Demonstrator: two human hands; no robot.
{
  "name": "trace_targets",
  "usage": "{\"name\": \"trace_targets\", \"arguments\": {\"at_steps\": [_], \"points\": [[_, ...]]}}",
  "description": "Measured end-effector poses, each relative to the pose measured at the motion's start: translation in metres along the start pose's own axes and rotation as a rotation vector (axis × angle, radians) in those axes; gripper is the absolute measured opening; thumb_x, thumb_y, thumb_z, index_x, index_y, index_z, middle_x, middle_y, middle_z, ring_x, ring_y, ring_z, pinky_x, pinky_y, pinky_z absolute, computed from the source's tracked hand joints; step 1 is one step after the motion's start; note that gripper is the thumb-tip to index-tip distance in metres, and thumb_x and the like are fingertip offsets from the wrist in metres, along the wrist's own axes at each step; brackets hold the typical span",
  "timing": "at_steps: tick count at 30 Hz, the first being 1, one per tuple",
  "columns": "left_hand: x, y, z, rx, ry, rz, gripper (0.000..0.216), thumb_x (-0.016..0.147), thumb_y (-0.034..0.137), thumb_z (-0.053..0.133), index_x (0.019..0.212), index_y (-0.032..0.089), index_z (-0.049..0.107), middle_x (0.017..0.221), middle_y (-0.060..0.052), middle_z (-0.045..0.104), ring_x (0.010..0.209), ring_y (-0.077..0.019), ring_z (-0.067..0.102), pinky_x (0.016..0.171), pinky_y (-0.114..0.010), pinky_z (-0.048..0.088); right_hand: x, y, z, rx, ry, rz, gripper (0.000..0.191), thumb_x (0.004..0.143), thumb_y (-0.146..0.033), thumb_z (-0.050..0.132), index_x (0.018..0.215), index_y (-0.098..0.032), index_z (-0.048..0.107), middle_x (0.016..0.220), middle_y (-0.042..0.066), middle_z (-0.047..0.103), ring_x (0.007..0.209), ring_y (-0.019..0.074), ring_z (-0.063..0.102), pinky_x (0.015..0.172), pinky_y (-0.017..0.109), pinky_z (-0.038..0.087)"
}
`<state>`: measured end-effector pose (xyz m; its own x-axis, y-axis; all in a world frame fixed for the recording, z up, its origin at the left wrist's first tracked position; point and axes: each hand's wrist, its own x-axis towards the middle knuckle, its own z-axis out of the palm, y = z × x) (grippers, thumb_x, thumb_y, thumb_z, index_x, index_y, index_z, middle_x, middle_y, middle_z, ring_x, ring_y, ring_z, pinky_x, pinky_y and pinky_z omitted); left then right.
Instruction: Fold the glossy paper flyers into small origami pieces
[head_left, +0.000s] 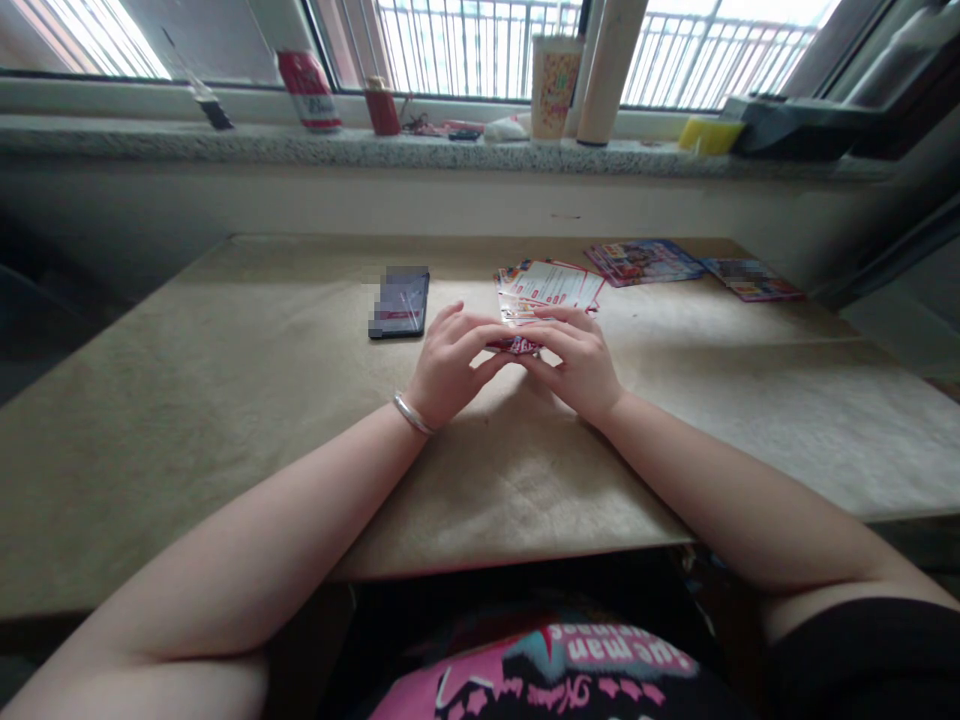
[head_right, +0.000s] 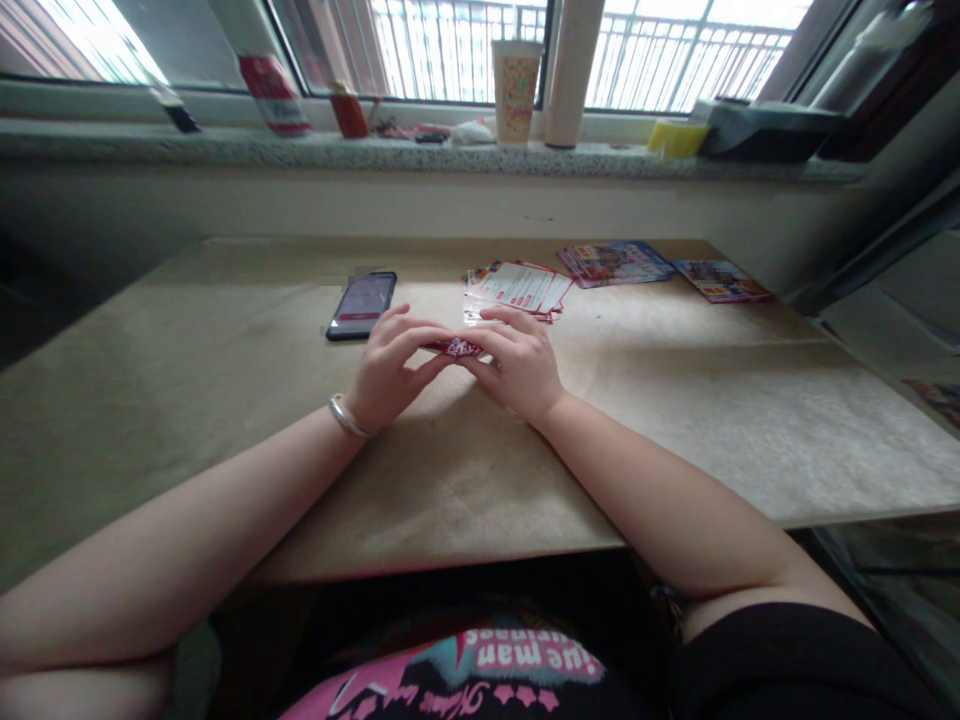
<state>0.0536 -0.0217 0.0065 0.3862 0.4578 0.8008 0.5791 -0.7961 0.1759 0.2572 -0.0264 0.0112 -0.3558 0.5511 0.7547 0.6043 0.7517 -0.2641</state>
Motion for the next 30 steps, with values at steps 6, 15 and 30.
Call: {"name": "trace_targets", "arguments": {"at_steps": [6,15,30], "points": [[0.0015,0.002,-0.0017,0.006,0.004,-0.04,0.016,0.089,0.038,0.064,0.098,0.025,0.065,0.096,0.001,0.072,0.092,-0.0147,0.066,0.112,-0.043,0.036,-0.0006,-0.0011,-0.0004,0.002,-0.005,0.019,0.02,0.088,-0.041,0.064,0.102,-0.032,0.075,0.1,0.0,0.077,0.108,0.0229,0.062,0.1,0.043,0.047],[0.0018,0.0032,-0.0017,0.007,0.036,-0.083,0.015,0.086,0.042,0.068,0.087,0.027,0.068,0.092,0.003,0.073,0.093,-0.0157,0.066,0.119,-0.048,0.024,0.0002,-0.0016,-0.0014,0.022,-0.018,0.046,0.018,0.087,-0.04,0.065,0.099,-0.033,0.077,0.099,-0.002,0.077,0.106,0.0223,0.063,0.101,0.043,0.047],[0.0012,0.006,-0.0049,0.023,0.009,-0.071,0.012,0.085,0.042,0.07,0.093,0.034,0.07,0.094,0.005,0.074,0.101,-0.0199,0.065,0.121,-0.055,0.016,-0.001,-0.0055,-0.0034,-0.043,-0.005,0.055,0.018,0.09,-0.039,0.062,0.097,-0.033,0.077,0.099,-0.003,0.077,0.102,0.0223,0.063,0.097,0.043,0.047]]}}
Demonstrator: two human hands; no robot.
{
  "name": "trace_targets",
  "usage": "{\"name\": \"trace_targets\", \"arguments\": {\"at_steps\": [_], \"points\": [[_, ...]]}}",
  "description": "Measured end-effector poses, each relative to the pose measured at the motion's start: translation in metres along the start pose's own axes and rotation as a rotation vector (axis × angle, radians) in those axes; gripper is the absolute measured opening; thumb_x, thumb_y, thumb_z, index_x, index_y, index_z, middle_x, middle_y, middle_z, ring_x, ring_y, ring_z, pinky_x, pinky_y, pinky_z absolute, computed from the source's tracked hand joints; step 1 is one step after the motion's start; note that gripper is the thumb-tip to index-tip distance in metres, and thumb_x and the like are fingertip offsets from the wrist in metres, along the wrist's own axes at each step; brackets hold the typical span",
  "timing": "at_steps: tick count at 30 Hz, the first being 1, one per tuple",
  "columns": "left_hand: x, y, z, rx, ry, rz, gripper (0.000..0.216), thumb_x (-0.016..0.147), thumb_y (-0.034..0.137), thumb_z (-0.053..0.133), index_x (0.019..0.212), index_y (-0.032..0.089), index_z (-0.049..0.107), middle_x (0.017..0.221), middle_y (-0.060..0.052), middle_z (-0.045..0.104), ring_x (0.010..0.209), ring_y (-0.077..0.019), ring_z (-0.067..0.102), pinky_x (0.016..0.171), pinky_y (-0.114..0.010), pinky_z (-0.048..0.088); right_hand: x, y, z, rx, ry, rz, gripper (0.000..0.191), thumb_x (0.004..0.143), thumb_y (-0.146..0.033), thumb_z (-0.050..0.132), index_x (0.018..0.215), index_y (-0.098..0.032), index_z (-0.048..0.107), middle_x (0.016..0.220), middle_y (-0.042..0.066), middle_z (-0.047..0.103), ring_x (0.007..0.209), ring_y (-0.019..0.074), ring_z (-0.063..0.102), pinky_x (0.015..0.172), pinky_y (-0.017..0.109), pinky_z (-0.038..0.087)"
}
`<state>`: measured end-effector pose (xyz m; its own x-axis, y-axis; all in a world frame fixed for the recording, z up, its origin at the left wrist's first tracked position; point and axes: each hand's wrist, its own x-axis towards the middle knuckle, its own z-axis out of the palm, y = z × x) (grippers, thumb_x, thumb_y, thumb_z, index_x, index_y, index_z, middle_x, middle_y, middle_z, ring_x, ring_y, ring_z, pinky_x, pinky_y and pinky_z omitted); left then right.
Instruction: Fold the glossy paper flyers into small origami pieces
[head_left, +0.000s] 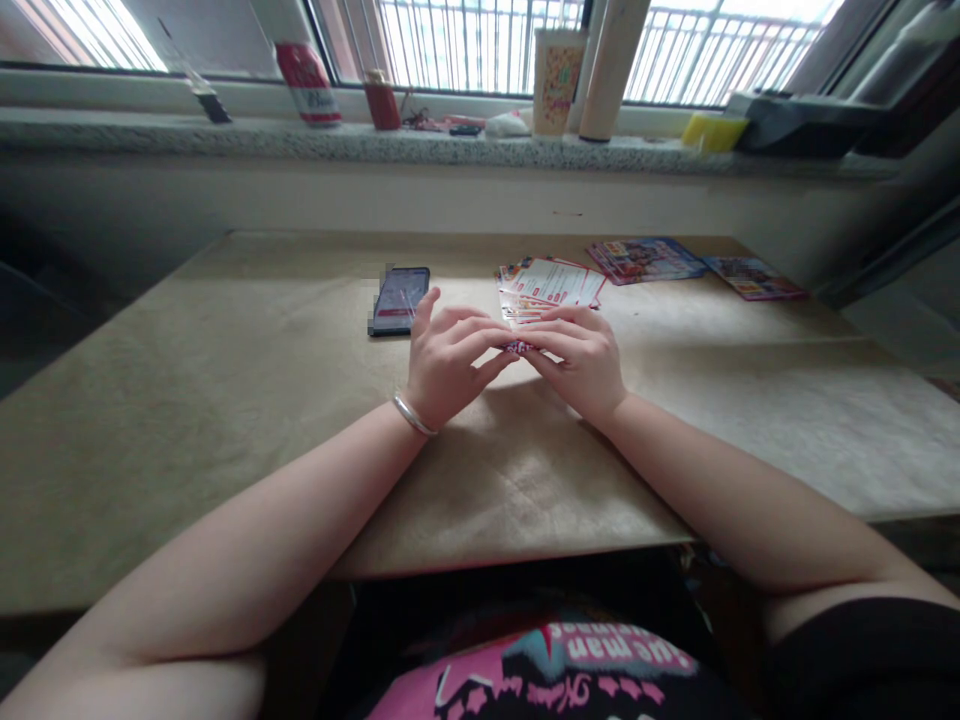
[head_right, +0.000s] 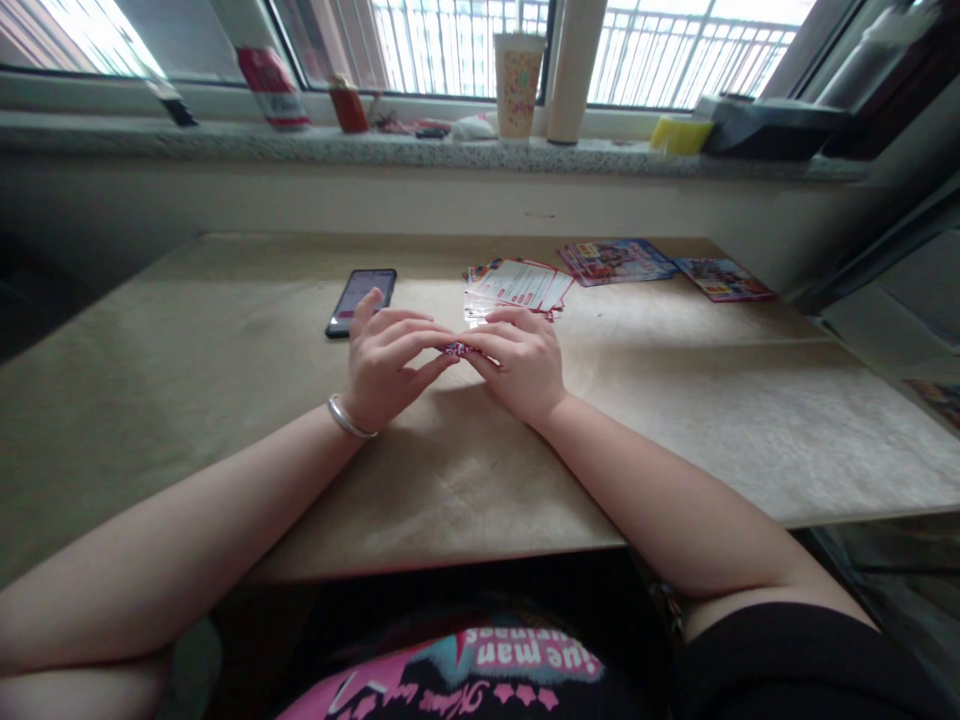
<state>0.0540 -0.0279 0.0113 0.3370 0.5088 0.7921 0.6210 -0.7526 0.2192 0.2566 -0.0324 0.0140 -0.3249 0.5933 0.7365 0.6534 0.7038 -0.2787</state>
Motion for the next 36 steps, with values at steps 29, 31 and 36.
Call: {"name": "trace_targets", "arguments": {"at_steps": [29,31,36], "points": [[-0.001,-0.008,0.005,-0.088,0.061,-0.018,0.018,0.091,0.041,0.063,0.082,0.026,0.071,0.085,0.004,0.074,0.091,-0.0145,0.066,0.116,-0.046,0.027,0.0,0.009,0.004,0.106,0.094,-0.096,0.009,0.084,-0.036,0.071,0.085,-0.031,0.078,0.085,-0.004,0.078,0.092,0.0205,0.064,0.089,0.039,0.052],[0.0,-0.007,0.004,-0.104,0.05,-0.009,0.019,0.09,0.04,0.063,0.081,0.025,0.071,0.085,0.003,0.074,0.09,-0.014,0.066,0.115,-0.045,0.029,0.001,0.009,0.004,0.116,0.08,-0.082,0.008,0.084,-0.036,0.071,0.084,-0.031,0.077,0.085,-0.004,0.078,0.092,0.0205,0.065,0.089,0.04,0.052],[0.002,-0.003,0.002,-0.07,0.013,0.018,0.018,0.09,0.038,0.063,0.08,0.025,0.069,0.084,0.004,0.074,0.085,-0.0125,0.066,0.112,-0.041,0.033,0.001,0.007,0.004,0.154,0.12,-0.083,0.006,0.083,-0.032,0.072,0.084,-0.027,0.075,0.082,0.0,0.077,0.089,0.0203,0.065,0.087,0.039,0.052]]}}
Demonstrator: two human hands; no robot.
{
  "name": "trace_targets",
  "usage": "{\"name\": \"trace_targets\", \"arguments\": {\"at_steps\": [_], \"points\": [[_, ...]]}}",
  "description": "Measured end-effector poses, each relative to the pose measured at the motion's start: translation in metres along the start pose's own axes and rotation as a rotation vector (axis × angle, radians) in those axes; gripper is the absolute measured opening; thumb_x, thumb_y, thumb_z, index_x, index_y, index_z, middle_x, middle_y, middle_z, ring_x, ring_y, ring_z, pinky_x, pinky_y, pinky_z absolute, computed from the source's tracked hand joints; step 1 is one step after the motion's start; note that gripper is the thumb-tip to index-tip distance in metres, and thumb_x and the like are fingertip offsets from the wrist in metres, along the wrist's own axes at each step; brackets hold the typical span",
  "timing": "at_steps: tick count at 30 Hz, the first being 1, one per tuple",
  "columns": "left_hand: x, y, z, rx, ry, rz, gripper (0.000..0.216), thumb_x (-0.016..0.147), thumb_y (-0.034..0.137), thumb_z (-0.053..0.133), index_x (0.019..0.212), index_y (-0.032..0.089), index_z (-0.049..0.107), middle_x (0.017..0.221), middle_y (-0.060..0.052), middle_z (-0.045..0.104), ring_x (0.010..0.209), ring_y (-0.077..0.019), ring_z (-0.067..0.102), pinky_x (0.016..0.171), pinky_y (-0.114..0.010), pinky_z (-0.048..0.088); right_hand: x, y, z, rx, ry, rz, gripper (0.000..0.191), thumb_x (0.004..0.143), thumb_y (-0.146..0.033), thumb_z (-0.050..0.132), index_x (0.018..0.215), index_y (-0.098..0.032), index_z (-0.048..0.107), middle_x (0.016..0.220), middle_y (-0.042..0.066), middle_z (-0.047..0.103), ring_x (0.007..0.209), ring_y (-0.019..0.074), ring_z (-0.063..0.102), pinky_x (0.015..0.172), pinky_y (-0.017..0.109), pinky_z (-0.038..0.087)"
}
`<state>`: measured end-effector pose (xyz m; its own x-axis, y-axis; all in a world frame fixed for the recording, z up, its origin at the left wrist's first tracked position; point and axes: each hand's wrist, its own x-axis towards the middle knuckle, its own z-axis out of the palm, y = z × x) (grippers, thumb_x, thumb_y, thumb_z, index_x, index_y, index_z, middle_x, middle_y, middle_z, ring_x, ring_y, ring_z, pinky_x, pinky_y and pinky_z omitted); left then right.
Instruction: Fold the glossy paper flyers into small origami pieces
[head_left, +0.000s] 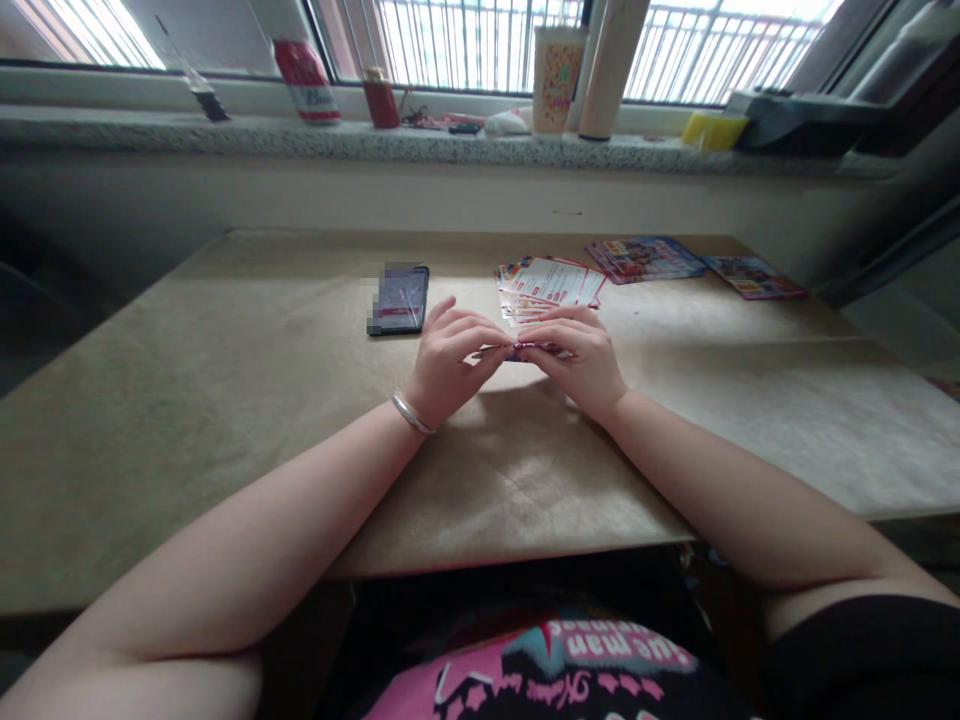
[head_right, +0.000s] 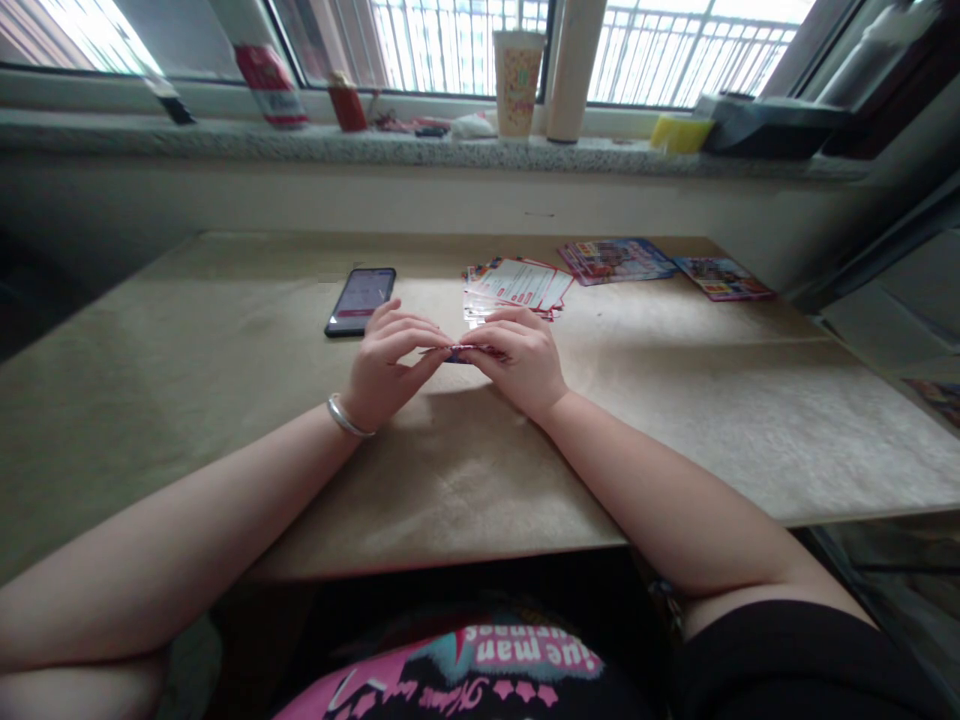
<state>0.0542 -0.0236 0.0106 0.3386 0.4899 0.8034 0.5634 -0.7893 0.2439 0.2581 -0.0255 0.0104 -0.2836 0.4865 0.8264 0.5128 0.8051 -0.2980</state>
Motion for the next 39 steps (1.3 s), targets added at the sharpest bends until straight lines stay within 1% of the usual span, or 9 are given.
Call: {"name": "trace_targets", "arguments": {"at_steps": [4,9,14,21,24,26,30,35,39], "points": [[0.0,0.001,0.0,0.02,-0.003,0.021,0.015,0.091,0.036,0.062,0.081,0.027,0.069,0.086,0.005,0.073,0.085,-0.0116,0.065,0.113,-0.041,0.031,0.0,-0.004,-0.001,0.009,0.002,0.022,0.005,0.083,-0.028,0.071,0.087,-0.026,0.073,0.086,0.001,0.076,0.092,0.0206,0.065,0.087,0.039,0.053],[-0.001,0.0,0.002,0.038,0.011,0.03,0.017,0.091,0.038,0.063,0.079,0.027,0.068,0.085,0.005,0.071,0.087,-0.0127,0.063,0.113,-0.043,0.03,0.001,-0.006,-0.001,0.037,-0.039,-0.01,0.003,0.084,-0.025,0.068,0.086,-0.027,0.07,0.091,-0.001,0.076,0.096,0.0198,0.065,0.093,0.04,0.05],[-0.001,0.0,0.003,0.033,0.036,0.058,0.016,0.09,0.036,0.064,0.078,0.025,0.067,0.084,0.004,0.069,0.083,-0.0129,0.061,0.112,-0.042,0.03,0.003,-0.009,0.001,-0.025,-0.023,-0.025,0.006,0.083,-0.021,0.066,0.079,-0.025,0.067,0.082,0.0,0.074,0.092,0.0201,0.065,0.09,0.039,0.051],[-0.001,0.001,0.001,0.053,-0.022,0.021,0.023,0.093,0.039,0.058,0.077,0.026,0.067,0.084,0.004,0.069,0.084,-0.0135,0.06,0.111,-0.041,0.03,0.002,-0.01,0.0,-0.057,-0.032,0.012,0.007,0.081,-0.02,0.064,0.076,-0.025,0.064,0.08,0.001,0.072,0.093,0.0211,0.064,0.09,0.039,0.05],[-0.001,-0.001,0.001,0.062,-0.05,0.008,0.026,0.093,0.042,0.058,0.075,0.026,0.067,0.083,0.003,0.069,0.082,-0.0148,0.059,0.106,-0.04,0.034,0.002,-0.008,-0.002,-0.054,-0.062,0.027,0.009,0.084,-0.021,0.063,0.076,-0.025,0.064,0.081,0.002,0.072,0.094,0.0214,0.064,0.091,0.04,0.05],[-0.001,-0.002,0.0,0.053,-0.049,-0.013,0.023,0.091,0.044,0.06,0.077,0.026,0.068,0.084,0.002,0.07,0.082,-0.016,0.06,0.102,-0.039,0.037,0.002,-0.007,-0.004,-0.044,-0.075,0.041,0.009,0.085,-0.022,0.062,0.077,-0.026,0.065,0.084,0.001,0.073,0.095,0.0212,0.064,0.092,0.041,0.049],[-0.001,-0.005,-0.001,0.059,-0.03,-0.051,0.015,0.089,0.038,0.063,0.081,0.027,0.068,0.087,0.001,0.072,0.085,-0.0176,0.061,0.102,-0.041,0.037,0.002,-0.004,-0.006,-0.045,-0.036,0.056,0.008,0.086,-0.025,0.064,0.079,-0.026,0.067,0.086,0.002,0.073,0.092,0.0212,0.063,0.092,0.042,0.048],[-0.002,-0.006,-0.001,0.037,0.006,-0.039,0.015,0.089,0.032,0.062,0.077,0.025,0.066,0.084,0.001,0.07,0.085,-0.0173,0.06,0.102,-0.042,0.037,0.002,-0.002,-0.007,-0.071,-0.033,-0.005,0.006,0.085,-0.025,0.065,0.079,-0.025,0.067,0.085,0.002,0.073,0.091,0.021,0.063,0.091,0.041,0.05],[-0.003,-0.003,-0.001,0.052,0.003,-0.033,0.014,0.089,0.031,0.06,0.077,0.024,0.064,0.085,0.0,0.068,0.085,-0.0174,0.06,0.101,-0.042,0.038,0.002,0.0,-0.005,-0.068,-0.044,-0.007,0.007,0.086,-0.024,0.064,0.079,-0.024,0.067,0.084,0.003,0.072,0.093,0.0208,0.063,0.093,0.041,0.049]]}}
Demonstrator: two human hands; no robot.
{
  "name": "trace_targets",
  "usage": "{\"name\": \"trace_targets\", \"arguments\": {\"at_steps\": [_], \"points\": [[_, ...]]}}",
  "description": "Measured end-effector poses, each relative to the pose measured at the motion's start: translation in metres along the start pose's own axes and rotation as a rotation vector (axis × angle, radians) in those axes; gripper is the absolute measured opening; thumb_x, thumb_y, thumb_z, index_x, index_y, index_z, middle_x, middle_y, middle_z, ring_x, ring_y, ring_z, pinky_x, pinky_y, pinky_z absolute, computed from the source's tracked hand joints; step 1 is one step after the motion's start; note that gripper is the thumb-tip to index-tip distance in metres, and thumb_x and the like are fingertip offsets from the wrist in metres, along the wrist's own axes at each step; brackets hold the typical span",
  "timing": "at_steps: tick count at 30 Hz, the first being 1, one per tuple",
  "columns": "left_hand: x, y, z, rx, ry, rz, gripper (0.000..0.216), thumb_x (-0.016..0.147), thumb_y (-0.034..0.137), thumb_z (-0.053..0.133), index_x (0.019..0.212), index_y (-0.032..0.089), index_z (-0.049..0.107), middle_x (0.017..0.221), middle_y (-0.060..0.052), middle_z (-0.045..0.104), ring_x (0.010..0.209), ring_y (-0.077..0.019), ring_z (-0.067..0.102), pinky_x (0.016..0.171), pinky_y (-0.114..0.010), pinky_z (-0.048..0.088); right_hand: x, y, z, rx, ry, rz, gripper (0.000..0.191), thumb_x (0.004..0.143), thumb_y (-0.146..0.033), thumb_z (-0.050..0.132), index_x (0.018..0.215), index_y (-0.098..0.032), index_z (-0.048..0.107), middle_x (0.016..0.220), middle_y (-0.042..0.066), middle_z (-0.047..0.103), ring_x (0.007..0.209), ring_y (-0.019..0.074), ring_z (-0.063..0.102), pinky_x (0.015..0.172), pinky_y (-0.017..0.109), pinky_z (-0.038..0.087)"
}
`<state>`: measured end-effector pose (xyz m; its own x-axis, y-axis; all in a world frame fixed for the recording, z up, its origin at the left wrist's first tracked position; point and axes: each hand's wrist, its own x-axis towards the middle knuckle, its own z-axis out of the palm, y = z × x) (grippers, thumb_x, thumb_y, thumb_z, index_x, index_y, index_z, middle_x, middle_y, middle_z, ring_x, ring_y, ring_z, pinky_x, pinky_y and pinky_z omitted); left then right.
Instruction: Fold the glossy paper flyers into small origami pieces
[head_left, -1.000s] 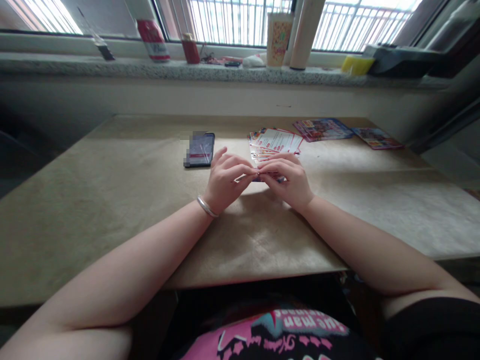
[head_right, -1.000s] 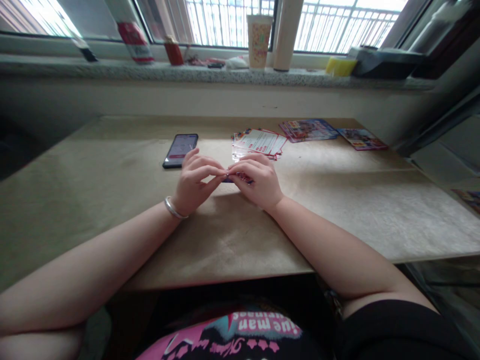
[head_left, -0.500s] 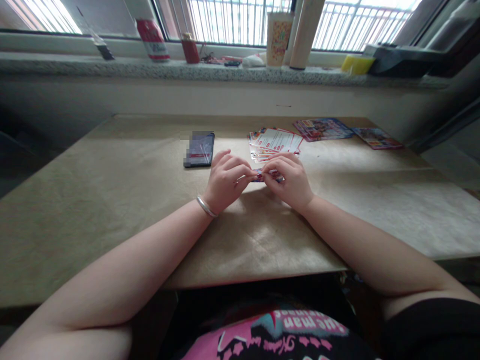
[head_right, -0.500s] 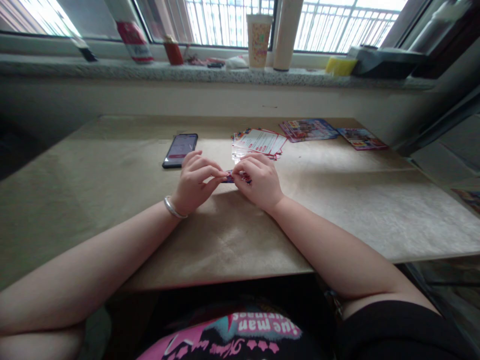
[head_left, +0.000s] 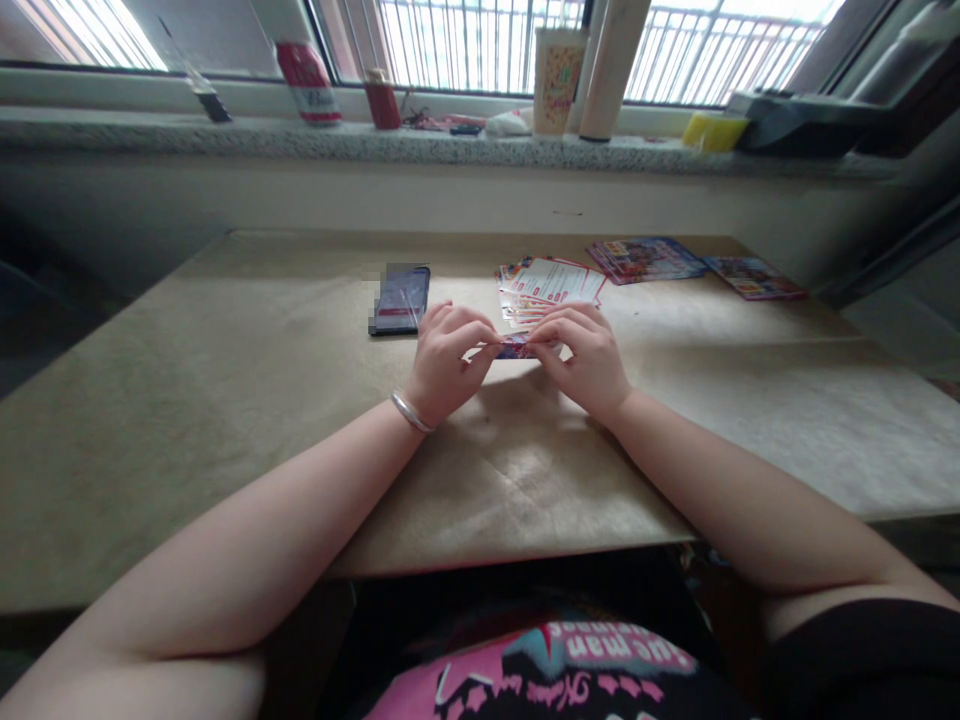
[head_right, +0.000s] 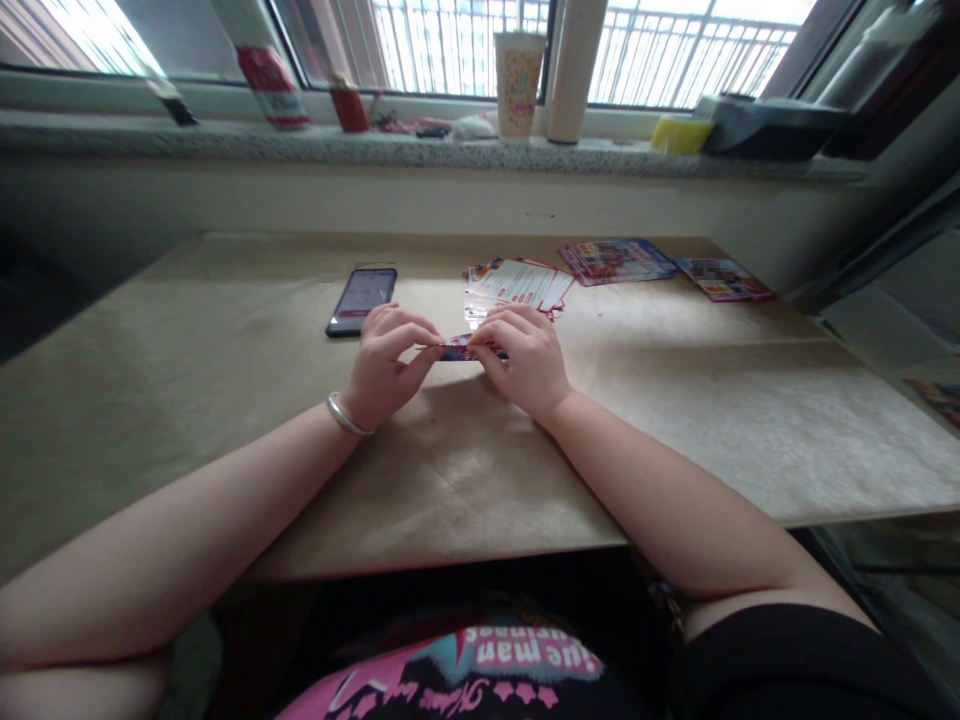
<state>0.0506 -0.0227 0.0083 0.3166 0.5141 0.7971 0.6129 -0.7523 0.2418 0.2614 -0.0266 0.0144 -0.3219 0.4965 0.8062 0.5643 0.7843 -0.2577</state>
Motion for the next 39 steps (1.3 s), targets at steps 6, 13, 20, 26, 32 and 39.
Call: {"name": "trace_targets", "arguments": {"at_steps": [6,13,20,26,32,39], "points": [[0.0,0.001,0.0,0.021,-0.004,0.026,0.014,0.09,0.029,0.057,0.079,0.024,0.063,0.087,0.0,0.067,0.085,-0.0169,0.06,0.1,-0.041,0.04,-0.001,0.0,0.001,0.0,-0.007,0.037,0.006,0.086,-0.026,0.065,0.081,-0.026,0.068,0.087,0.001,0.072,0.094,0.0209,0.063,0.093,0.042,0.048],[0.0,0.002,0.002,0.028,0.031,0.015,0.017,0.088,0.038,0.064,0.098,0.024,0.063,0.097,-0.003,0.067,0.095,-0.0191,0.06,0.097,-0.038,0.044,-0.003,-0.004,0.001,-0.112,0.042,0.033,0.006,0.084,-0.03,0.068,0.082,-0.029,0.074,0.082,0.002,0.063,0.082,0.0196,0.057,0.082,0.039,0.047],[-0.009,-0.019,0.012,-0.187,0.028,-0.246,0.082,0.075,0.054,0.074,0.141,0.024,0.035,0.131,-0.014,0.053,0.114,-0.0247,0.055,0.096,-0.041,0.046,-0.003,0.008,0.003,0.132,0.146,0.318,0.009,0.085,-0.031,0.065,0.082,-0.024,0.069,0.073,-0.001,0.057,0.07,0.0153,0.054,0.071,0.033,0.048],[-0.013,-0.027,0.019,-0.39,-0.181,-0.427,0.094,0.071,0.054,0.076,0.146,0.024,0.028,0.139,-0.02,0.049,0.123,-0.0296,0.053,0.096,-0.046,0.047,-0.006,0.015,0.009,0.252,0.226,0.498,0.021,0.085,-0.043,0.063,0.084,-0.023,0.064,0.075,-0.001,0.063,0.066,0.0127,0.054,0.059,0.027,0.043],[-0.009,-0.02,0.018,-0.45,-0.315,-0.446,0.081,0.071,0.045,0.077,0.139,0.021,0.042,0.135,-0.016,0.056,0.124,-0.0292,0.054,0.098,-0.044,0.047,-0.004,0.021,0.014,0.528,0.183,0.614,0.038,0.079,-0.059,0.062,0.083,-0.022,0.058,0.071,-0.001,0.065,0.067,0.014,0.062,0.062,0.028,0.048],[-0.006,-0.02,0.019,-0.624,-0.282,-0.459,0.047,0.084,0.044,0.065,0.122,0.017,0.06,0.121,-0.012,0.068,0.112,-0.024,0.063,0.096,-0.039,0.05,-0.005,0.02,0.013,0.623,-0.12,0.749,0.038,0.075,-0.056,0.066,0.083,-0.019,0.065,0.075,0.003,0.071,0.07,0.0162,0.064,0.065,0.029,0.05]]}}
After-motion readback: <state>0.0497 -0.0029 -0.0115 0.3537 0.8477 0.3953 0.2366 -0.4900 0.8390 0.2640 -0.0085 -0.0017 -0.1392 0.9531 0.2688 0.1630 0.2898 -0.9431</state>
